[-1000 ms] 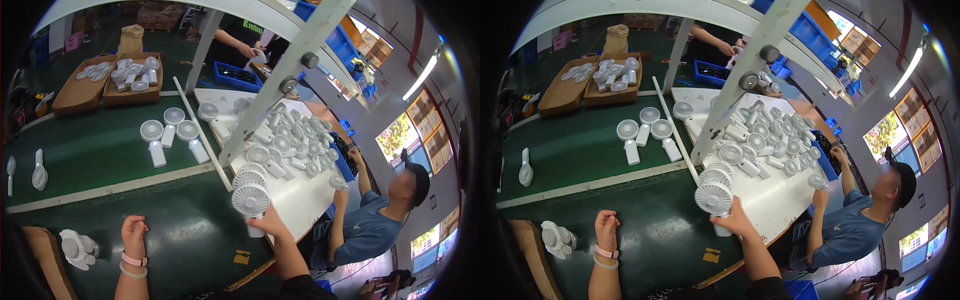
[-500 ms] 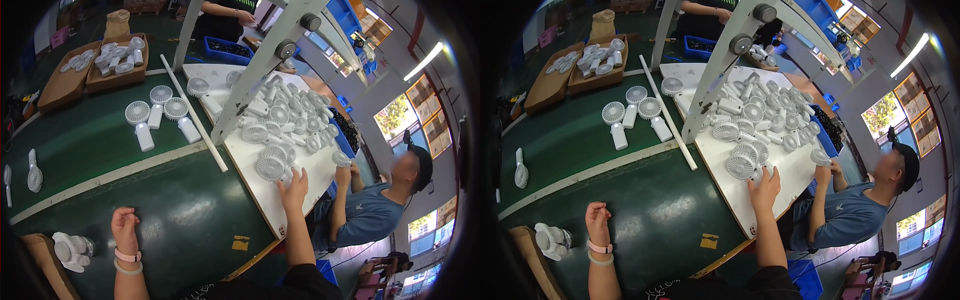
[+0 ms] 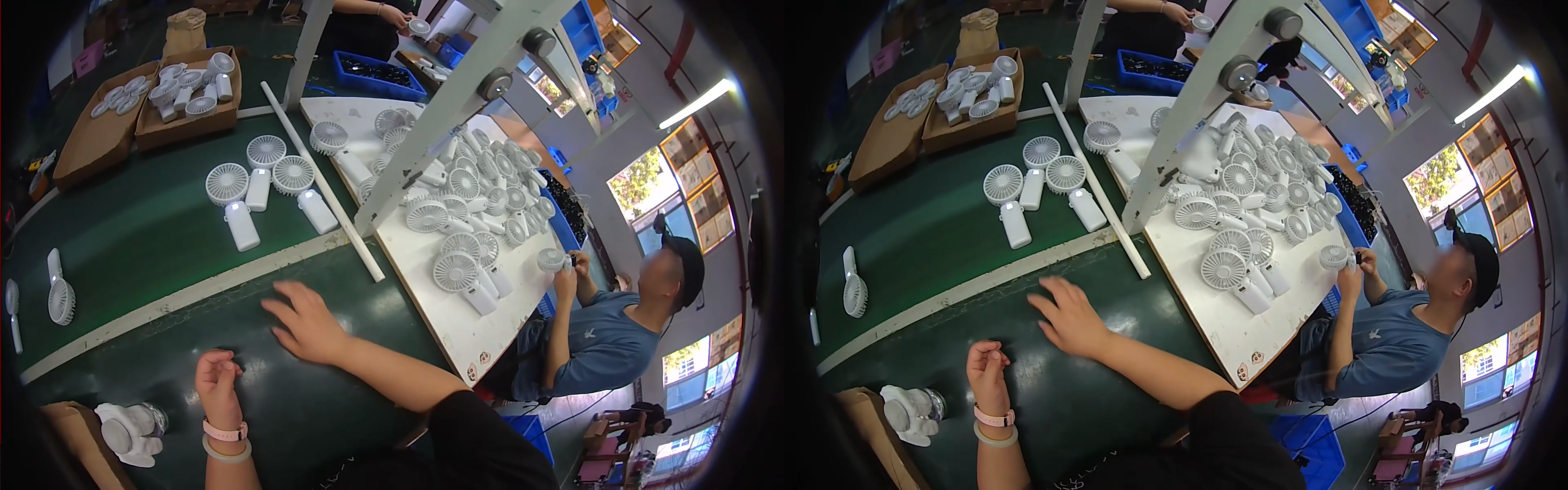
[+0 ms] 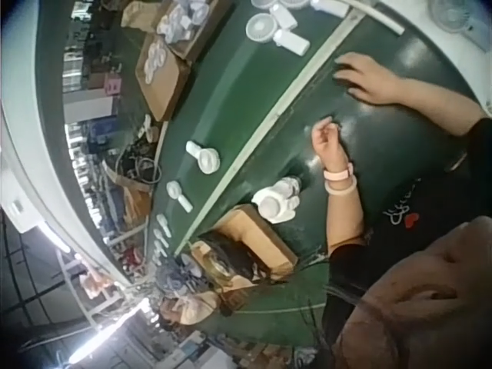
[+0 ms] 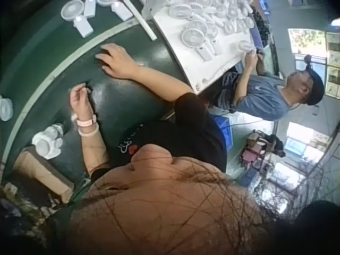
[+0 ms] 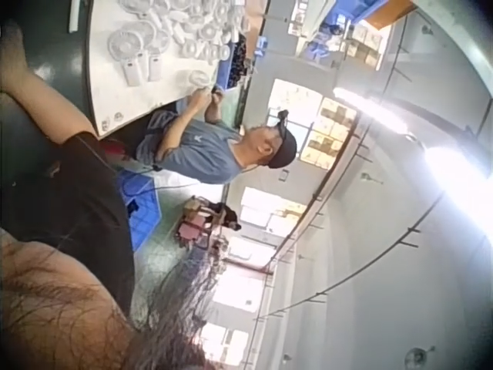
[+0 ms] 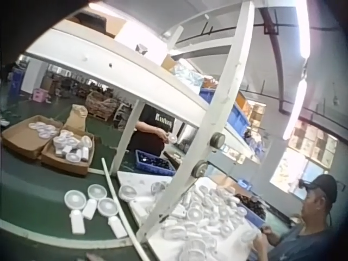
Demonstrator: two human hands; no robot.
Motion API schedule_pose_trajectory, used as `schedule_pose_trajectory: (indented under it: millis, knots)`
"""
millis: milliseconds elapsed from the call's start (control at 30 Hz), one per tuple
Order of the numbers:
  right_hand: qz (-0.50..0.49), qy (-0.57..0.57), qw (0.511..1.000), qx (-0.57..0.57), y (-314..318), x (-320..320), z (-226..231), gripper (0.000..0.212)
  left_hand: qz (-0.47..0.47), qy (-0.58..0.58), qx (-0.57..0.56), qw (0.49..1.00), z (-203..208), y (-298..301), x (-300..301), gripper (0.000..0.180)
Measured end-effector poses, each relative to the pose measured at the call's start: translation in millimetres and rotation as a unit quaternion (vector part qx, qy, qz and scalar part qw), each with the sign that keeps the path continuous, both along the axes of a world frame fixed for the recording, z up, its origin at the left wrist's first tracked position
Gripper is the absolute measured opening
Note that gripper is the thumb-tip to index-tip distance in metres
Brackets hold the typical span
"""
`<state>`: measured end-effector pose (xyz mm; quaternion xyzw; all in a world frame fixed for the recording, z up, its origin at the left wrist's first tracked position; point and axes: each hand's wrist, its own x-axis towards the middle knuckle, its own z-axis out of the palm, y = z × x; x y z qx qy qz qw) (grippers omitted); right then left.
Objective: The person tests handheld electric fans by picking them up from a conveyor belt, pressing their power buttons by hand, and placing them onto a table.
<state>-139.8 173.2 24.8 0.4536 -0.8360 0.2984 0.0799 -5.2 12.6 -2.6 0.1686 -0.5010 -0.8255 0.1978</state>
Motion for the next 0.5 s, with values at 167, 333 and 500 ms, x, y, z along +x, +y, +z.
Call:
schedule_pose_trajectory:
  millis: [167, 333, 500]
  knots:
    - [-0.148, 0.102, 0.983, 0.042, -62.8, -72.2, 5.7, 0.052, -0.001, -0.032, 0.019, 0.999, 3.4, -0.9, -0.6, 0.012]
    - [-0.240, 0.014, 0.967, 0.083, -96.1, -118.6, 7.6, 0.043, 0.002, -0.040, 0.034, 0.999, 2.0, -2.2, -2.6, 0.012]
    - [-0.225, -0.044, 0.969, 0.088, -113.8, -129.3, -9.0, 0.036, -0.006, -0.054, 0.024, 0.998, 2.9, -0.6, -2.1, 0.011]
